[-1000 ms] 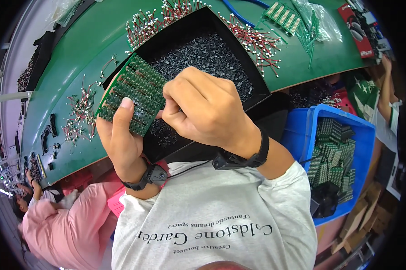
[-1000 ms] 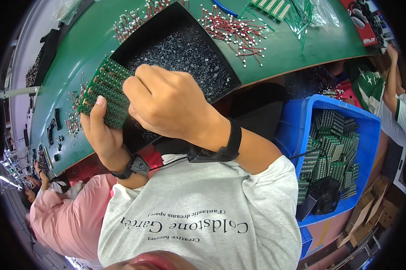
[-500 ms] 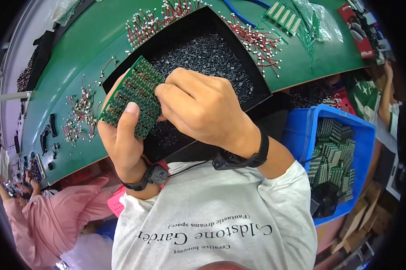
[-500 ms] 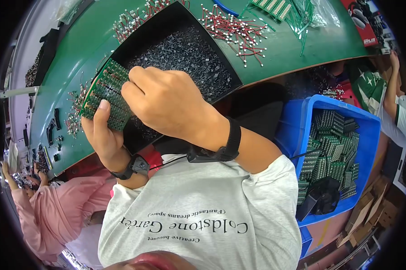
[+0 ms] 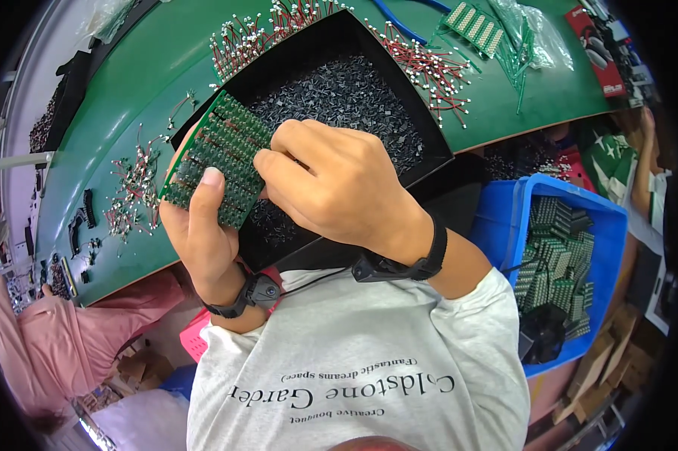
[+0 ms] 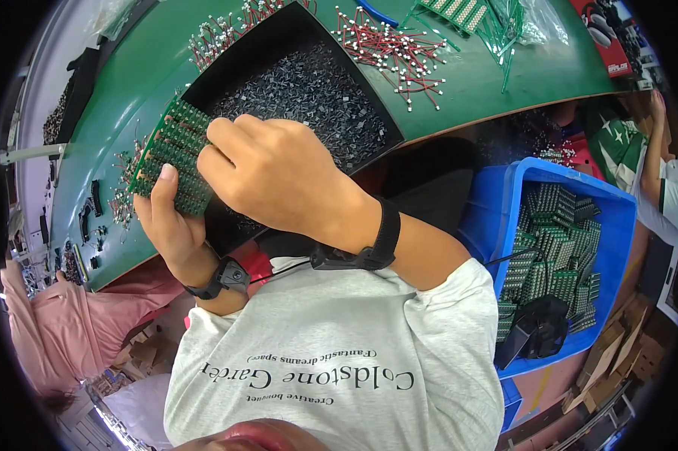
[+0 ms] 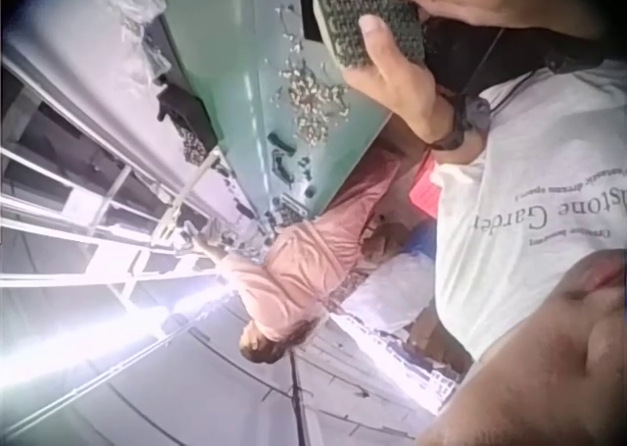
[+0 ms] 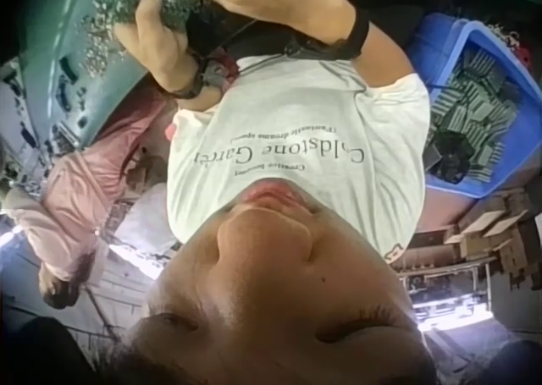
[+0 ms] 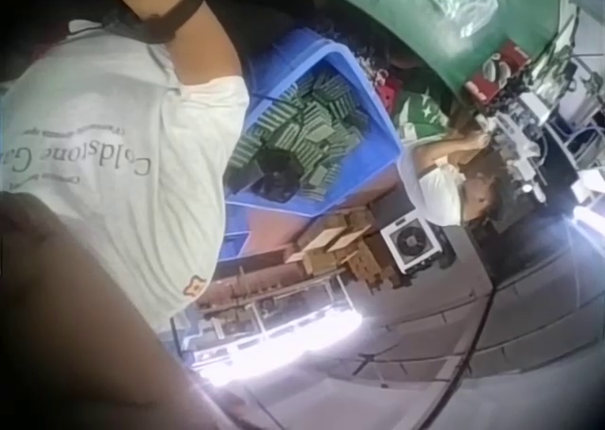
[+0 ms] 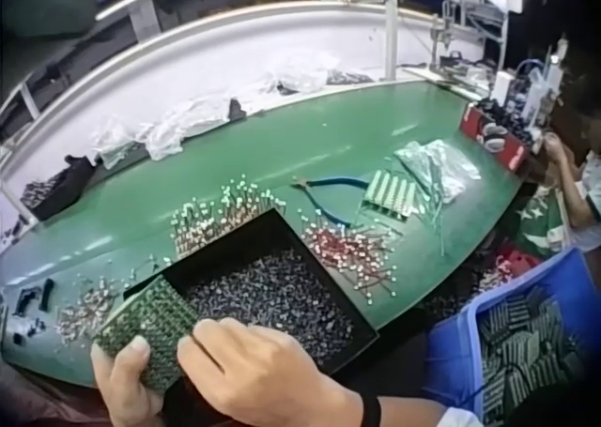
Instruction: The person picks up a circuit board and inserts small black components into it by hand, then places the board into a blue bin and repeats the process.
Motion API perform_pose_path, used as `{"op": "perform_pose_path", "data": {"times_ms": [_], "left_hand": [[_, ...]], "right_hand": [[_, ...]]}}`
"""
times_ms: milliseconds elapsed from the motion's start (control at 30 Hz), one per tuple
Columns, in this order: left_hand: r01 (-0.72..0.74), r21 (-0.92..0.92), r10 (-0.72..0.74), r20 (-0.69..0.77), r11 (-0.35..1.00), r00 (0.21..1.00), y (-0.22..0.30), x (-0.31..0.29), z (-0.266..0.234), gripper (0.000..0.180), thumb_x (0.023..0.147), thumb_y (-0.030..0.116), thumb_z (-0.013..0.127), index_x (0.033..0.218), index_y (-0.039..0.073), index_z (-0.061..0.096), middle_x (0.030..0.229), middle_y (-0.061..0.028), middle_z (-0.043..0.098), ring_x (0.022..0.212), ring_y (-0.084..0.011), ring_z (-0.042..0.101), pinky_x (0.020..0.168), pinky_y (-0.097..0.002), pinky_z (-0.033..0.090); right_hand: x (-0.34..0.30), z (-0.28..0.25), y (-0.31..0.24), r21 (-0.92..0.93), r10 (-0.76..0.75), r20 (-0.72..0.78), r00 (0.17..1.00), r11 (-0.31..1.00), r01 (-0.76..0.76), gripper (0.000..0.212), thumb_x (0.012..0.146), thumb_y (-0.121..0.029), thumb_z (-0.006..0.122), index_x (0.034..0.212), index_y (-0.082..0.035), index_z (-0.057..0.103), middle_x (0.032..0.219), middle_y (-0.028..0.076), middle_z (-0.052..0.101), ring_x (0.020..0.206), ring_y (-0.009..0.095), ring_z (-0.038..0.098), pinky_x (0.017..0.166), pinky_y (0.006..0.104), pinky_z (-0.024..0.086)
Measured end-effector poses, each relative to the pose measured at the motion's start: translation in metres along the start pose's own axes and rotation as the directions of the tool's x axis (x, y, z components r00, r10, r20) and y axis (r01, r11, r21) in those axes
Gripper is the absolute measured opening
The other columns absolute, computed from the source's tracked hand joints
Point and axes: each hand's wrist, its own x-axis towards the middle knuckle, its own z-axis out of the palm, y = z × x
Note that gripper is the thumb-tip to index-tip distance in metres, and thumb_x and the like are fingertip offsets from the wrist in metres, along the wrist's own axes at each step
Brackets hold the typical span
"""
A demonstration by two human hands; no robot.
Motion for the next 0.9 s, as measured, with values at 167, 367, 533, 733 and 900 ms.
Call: {"op": "perform_pose_path", "data": {"times_ms": [167, 367, 533, 733, 900], "left_hand": [[0.006, 0.011, -0.007, 0.107, 1.0, 0.994, 0.005, 0.001, 0.001, 0.048, 0.09, 0.007, 0.052, 0.134, -0.013, 0.047, 0.115, -0.0197, 0.064, 0.1, -0.0235, 0.065, 0.088, -0.0355, 0.053], [-0.02, 0.0, 0.02, 0.061, 1.0, 0.998, 0.0, 0.001, -0.001, 0.043, 0.091, 0.005, 0.05, 0.129, -0.013, 0.049, 0.112, -0.0206, 0.064, 0.097, -0.0249, 0.066, 0.083, -0.036, 0.055], [0.031, -0.088, -0.026, 0.059, 0.996, 0.998, 0.006, 0.001, 0.002, 0.034, 0.091, 0.003, 0.049, 0.121, -0.013, 0.053, 0.107, -0.0212, 0.065, 0.087, -0.0262, 0.069, 0.076, -0.0363, 0.058], [0.0, -0.106, 0.001, 0.004, 0.994, 1.0, 0.001, 0.002, -0.003, 0.034, 0.091, 0.003, 0.05, 0.122, -0.012, 0.053, 0.106, -0.02, 0.065, 0.085, -0.0247, 0.068, 0.074, -0.0358, 0.058], [-0.013, -0.069, 0.016, 0.031, 0.998, 0.999, -0.001, 0.0, -0.006, 0.037, 0.091, 0.003, 0.051, 0.125, -0.011, 0.052, 0.109, -0.0187, 0.065, 0.093, -0.024, 0.067, 0.082, -0.0358, 0.056]], "right_hand": [[0.001, -0.006, -0.003, 0.008, 0.031, 0.048, 0.998, 0.999, -0.031, 0.023, 0.065, -0.012, 0.077, 0.081, -0.006, 0.061, 0.075, 0.003, 0.051, 0.063, 0.017, 0.058, 0.05, 0.0302, 0.047], [0.003, -0.005, -0.003, 0.05, 0.004, 0.011, 1.0, 0.999, -0.004, 0.021, 0.064, -0.008, 0.075, 0.076, -0.007, 0.057, 0.072, 0.003, 0.048, 0.06, 0.019, 0.056, 0.05, 0.0302, 0.047], [0.003, -0.012, -0.003, -0.037, 0.109, -0.073, 0.991, 0.993, -0.111, 0.02, 0.064, -0.006, 0.072, 0.073, -0.007, 0.054, 0.07, 0.004, 0.047, 0.057, 0.02, 0.055, 0.05, 0.0305, 0.047], [0.0, -0.005, -0.002, 0.036, 0.014, 0.022, 1.0, 0.999, -0.015, 0.02, 0.065, -0.008, 0.075, 0.079, -0.007, 0.062, 0.076, 0.003, 0.055, 0.062, 0.02, 0.058, 0.053, 0.031, 0.049], [-0.001, -0.005, -0.001, 0.05, -0.012, 0.084, 0.996, 0.999, 0.008, 0.019, 0.069, -0.009, 0.073, 0.087, -0.006, 0.067, 0.083, 0.004, 0.06, 0.067, 0.019, 0.061, 0.054, 0.0304, 0.049]]}}
